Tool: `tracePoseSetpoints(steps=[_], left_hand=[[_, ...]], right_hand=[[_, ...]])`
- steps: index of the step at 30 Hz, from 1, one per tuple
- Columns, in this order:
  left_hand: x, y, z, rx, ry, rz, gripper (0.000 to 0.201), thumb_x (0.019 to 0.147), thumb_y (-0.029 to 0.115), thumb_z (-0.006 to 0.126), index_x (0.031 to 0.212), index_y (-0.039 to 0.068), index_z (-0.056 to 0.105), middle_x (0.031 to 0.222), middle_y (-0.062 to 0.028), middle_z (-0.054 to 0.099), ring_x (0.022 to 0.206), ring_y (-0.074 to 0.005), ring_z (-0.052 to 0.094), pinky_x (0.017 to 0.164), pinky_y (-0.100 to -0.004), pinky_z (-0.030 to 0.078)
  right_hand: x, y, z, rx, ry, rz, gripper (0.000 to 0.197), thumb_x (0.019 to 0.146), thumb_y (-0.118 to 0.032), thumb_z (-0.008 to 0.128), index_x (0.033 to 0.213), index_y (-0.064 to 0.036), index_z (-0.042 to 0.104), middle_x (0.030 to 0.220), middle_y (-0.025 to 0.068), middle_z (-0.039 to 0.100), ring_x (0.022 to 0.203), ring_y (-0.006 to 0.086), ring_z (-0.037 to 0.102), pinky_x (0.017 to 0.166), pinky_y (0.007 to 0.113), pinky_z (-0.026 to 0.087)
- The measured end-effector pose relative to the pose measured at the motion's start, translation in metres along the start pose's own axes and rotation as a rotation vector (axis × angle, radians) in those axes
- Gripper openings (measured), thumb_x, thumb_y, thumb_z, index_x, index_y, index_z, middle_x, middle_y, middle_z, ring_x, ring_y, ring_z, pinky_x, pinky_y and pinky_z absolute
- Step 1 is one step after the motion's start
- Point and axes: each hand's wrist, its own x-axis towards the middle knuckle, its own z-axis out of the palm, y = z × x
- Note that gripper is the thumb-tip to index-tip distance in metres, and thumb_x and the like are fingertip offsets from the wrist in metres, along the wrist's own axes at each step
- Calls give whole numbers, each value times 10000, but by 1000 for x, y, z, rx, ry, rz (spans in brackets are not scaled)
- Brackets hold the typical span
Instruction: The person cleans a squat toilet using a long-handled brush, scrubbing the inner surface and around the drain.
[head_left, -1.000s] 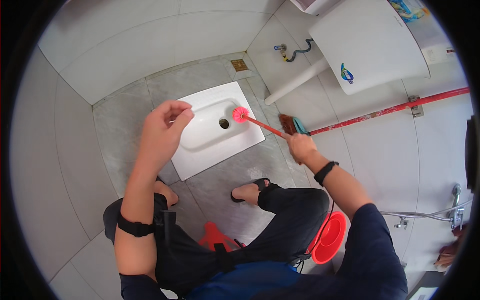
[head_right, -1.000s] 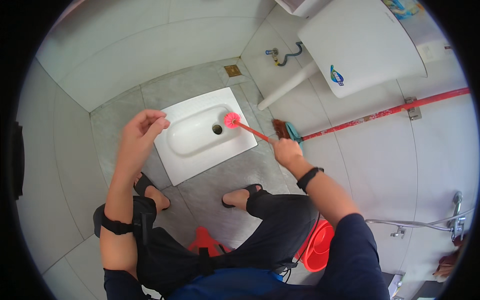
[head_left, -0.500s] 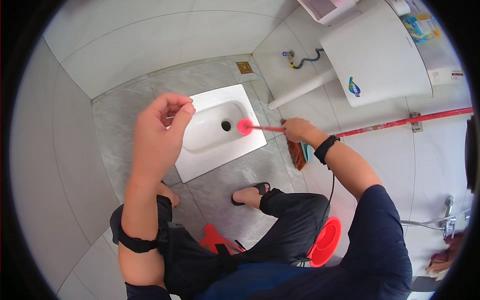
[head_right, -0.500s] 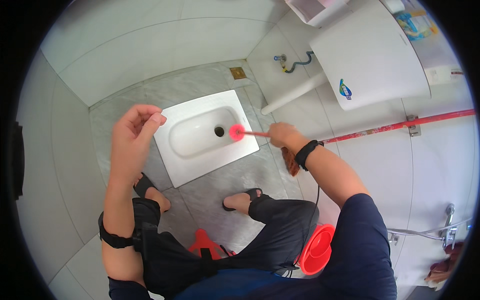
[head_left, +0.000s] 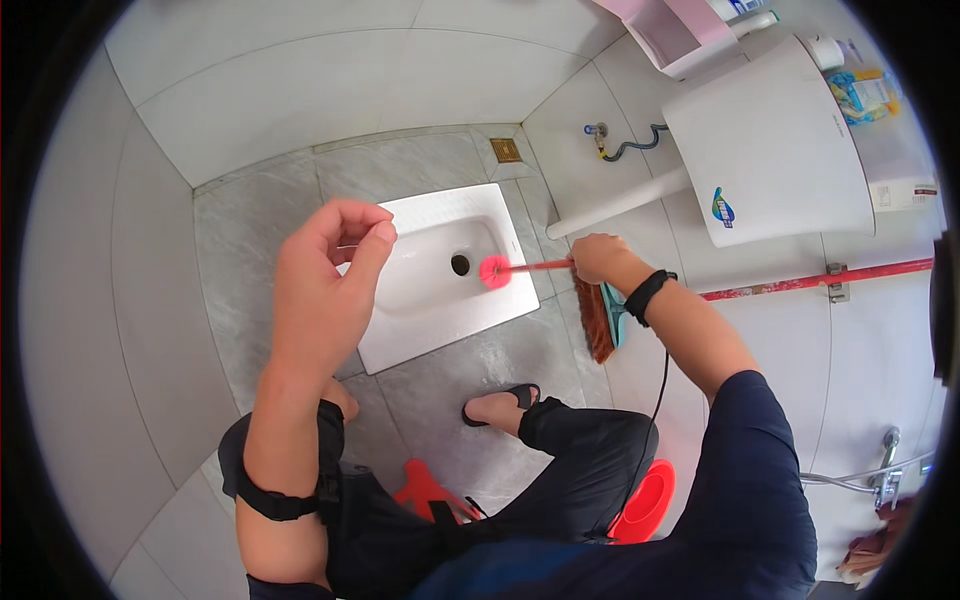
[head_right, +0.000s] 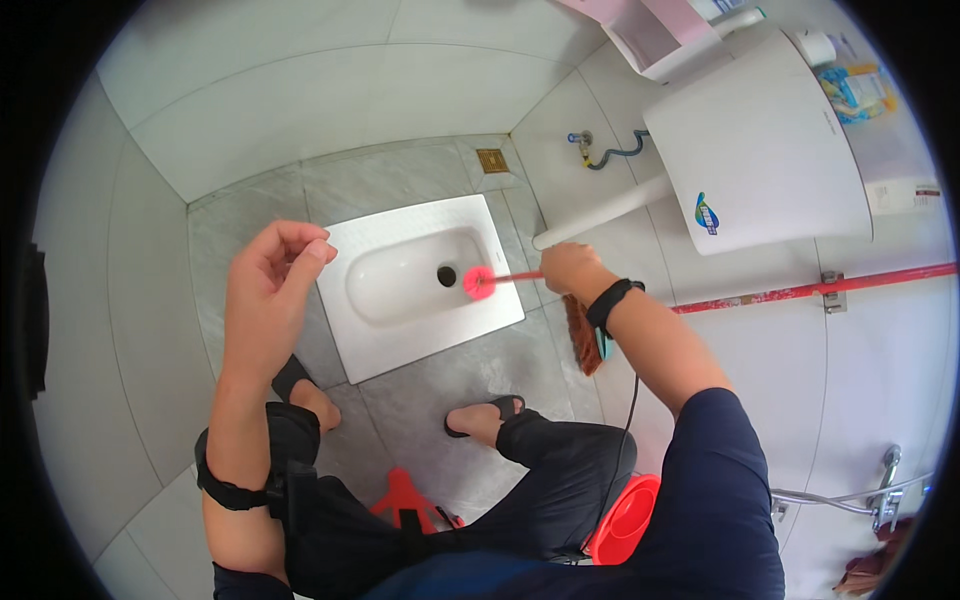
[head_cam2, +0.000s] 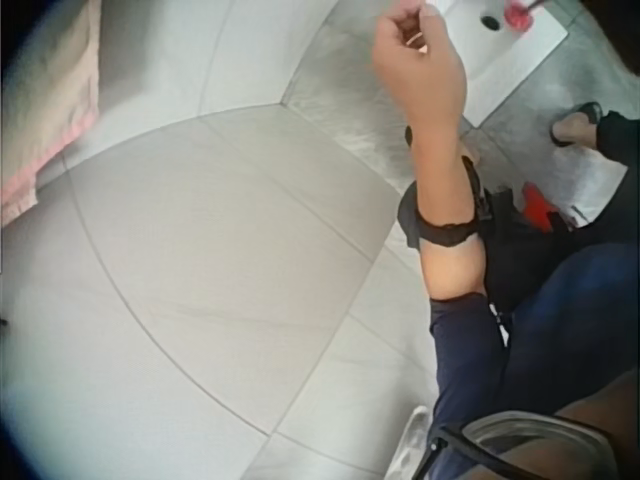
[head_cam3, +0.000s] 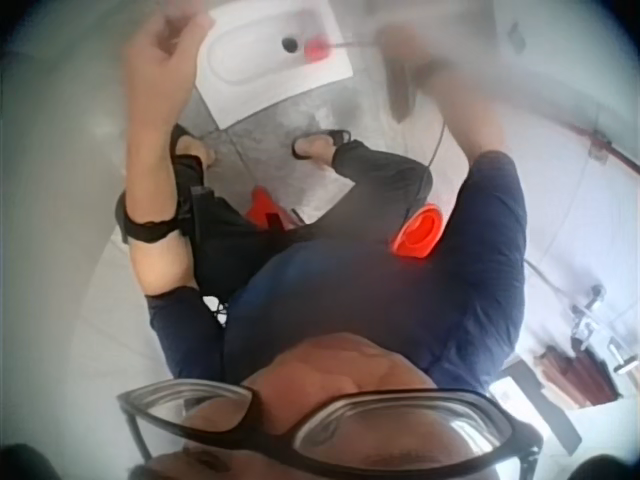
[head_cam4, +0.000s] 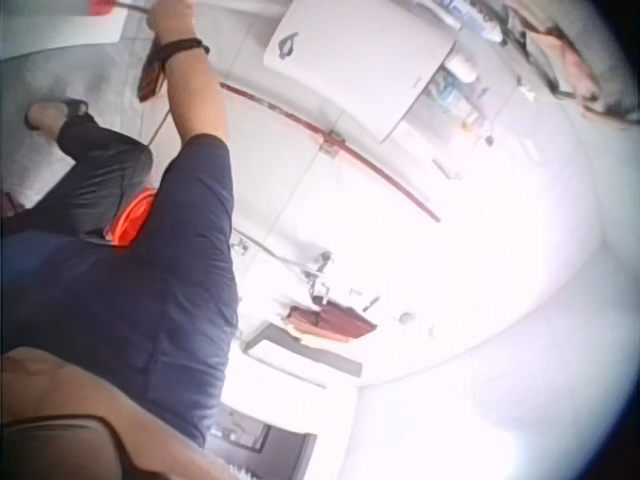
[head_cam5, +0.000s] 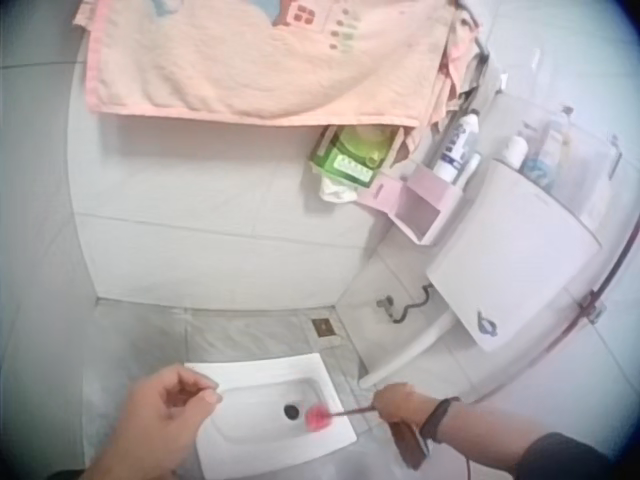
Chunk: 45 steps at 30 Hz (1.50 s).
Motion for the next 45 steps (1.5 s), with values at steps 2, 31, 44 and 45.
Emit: tracePoseSetpoints(steps=[2,31,44,45], left_hand=[[-2,-5,-3,-2,0,-3,124,890,133,628,930,16,634,865,-43,661,818,-132,611,768,-288,484],[0,-8,-14,115,-15,-40,116,917,98,608,967,-6,617,890,-47,649,871,-124,622,795,-258,473],[-1,-3,-18,77,60,15,121,890,95,623,937,-17,629,850,-62,661,790,-130,603,754,-269,486],[1,-7,-12,50,53,24,122,893,97,622,936,-17,629,850,-61,661,788,-128,602,756,-269,486]], right_hand=[[-7,-4,-22,-15,-20,12,209,852,-149,567,992,-79,706,1023,131,698,993,302,669,810,396,541],[64,-53,106,856,-279,118,322,923,-163,469,1205,-141,624,784,88,639,503,185,558,435,331,439],[-22,-146,105,729,109,-25,364,897,-167,472,1237,-125,595,986,222,669,916,397,644,786,500,513],[-29,-160,105,739,131,-5,339,931,-217,477,1241,-146,594,964,215,673,880,403,648,764,507,512]])
